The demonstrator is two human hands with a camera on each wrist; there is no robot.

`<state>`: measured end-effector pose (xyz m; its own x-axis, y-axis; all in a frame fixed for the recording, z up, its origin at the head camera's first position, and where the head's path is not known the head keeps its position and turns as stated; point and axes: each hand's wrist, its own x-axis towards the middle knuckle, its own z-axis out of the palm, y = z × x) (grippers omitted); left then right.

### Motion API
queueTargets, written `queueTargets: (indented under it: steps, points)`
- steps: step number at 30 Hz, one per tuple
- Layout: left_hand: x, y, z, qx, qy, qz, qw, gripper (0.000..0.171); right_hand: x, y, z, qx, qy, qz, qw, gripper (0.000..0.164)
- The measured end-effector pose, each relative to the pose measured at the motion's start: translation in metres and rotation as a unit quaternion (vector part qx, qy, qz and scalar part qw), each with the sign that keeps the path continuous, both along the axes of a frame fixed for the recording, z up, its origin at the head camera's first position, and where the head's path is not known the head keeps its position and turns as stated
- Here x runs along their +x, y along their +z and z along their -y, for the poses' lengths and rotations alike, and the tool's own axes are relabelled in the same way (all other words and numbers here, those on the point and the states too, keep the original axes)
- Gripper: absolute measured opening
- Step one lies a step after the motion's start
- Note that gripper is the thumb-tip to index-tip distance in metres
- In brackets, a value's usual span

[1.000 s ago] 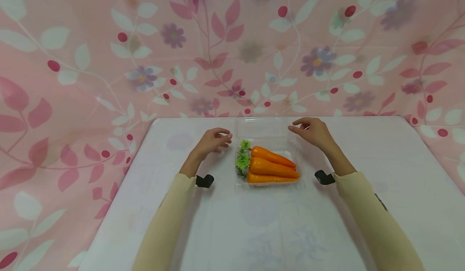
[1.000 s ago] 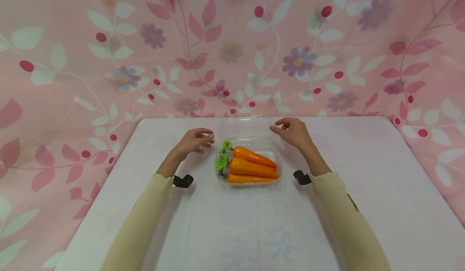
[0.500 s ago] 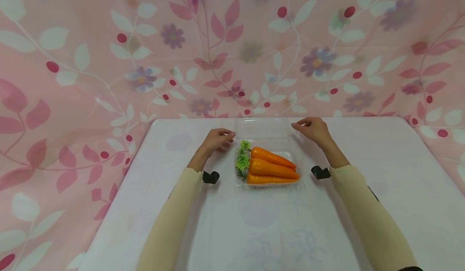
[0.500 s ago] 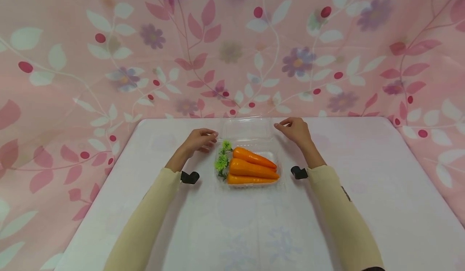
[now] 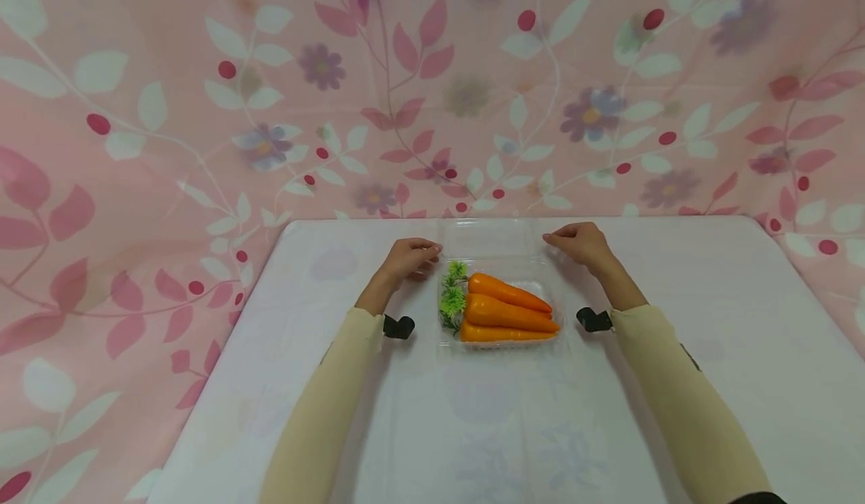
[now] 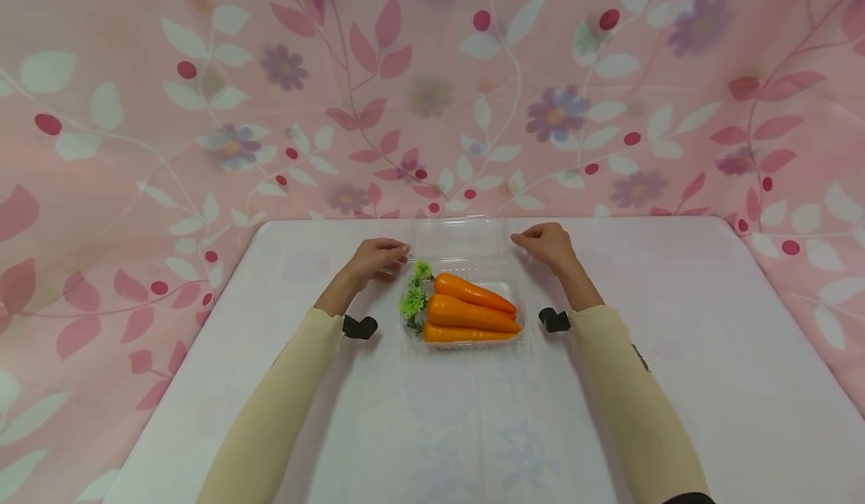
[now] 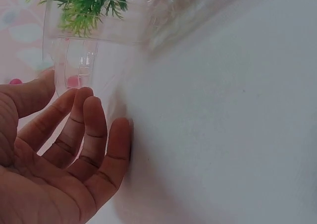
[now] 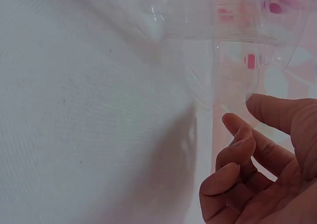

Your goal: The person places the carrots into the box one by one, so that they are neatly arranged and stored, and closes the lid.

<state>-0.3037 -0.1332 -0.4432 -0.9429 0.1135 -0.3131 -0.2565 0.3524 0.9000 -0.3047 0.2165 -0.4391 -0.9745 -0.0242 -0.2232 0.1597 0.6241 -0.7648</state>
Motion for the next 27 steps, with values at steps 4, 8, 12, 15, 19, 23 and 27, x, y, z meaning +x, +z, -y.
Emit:
queueTargets:
  steps: [4, 8, 12, 15, 19, 23, 27]
  points:
    - [-0.001, 0.0, 0.0, 0.006, 0.006, 0.0, 1.0, 0.038, -0.001, 0.002, 0.0, -0.01, 0.003, 0.009, 1.0, 0.051]
    - [-0.003, -0.001, 0.0, 0.006, 0.011, -0.003, 0.9999, 0.035, -0.004, 0.001, -0.001, -0.022, 0.004, 0.014, 1.0, 0.048]
    - [-0.005, 0.001, 0.0, 0.002, 0.011, -0.017, 0.9998, 0.033, -0.005, -0.001, 0.0, -0.031, -0.002, 0.015, 0.999, 0.046]
    - [-0.006, 0.002, -0.001, -0.003, 0.009, -0.029, 0.9995, 0.032, -0.004, 0.0, 0.0, -0.035, -0.01, 0.015, 0.999, 0.046]
    - [-0.007, 0.003, -0.002, -0.008, 0.01, -0.037, 0.9992, 0.031, -0.003, 0.003, 0.0, -0.042, -0.012, 0.011, 0.999, 0.045]
    - [-0.008, 0.006, -0.003, -0.007, 0.009, -0.049, 0.9987, 0.028, 0.0, 0.008, 0.0, -0.049, -0.009, 0.0, 0.999, 0.042]
    - [-0.009, 0.011, -0.005, -0.01, 0.008, -0.068, 0.9976, 0.027, 0.003, 0.014, 0.0, -0.054, -0.006, -0.009, 0.998, 0.041]
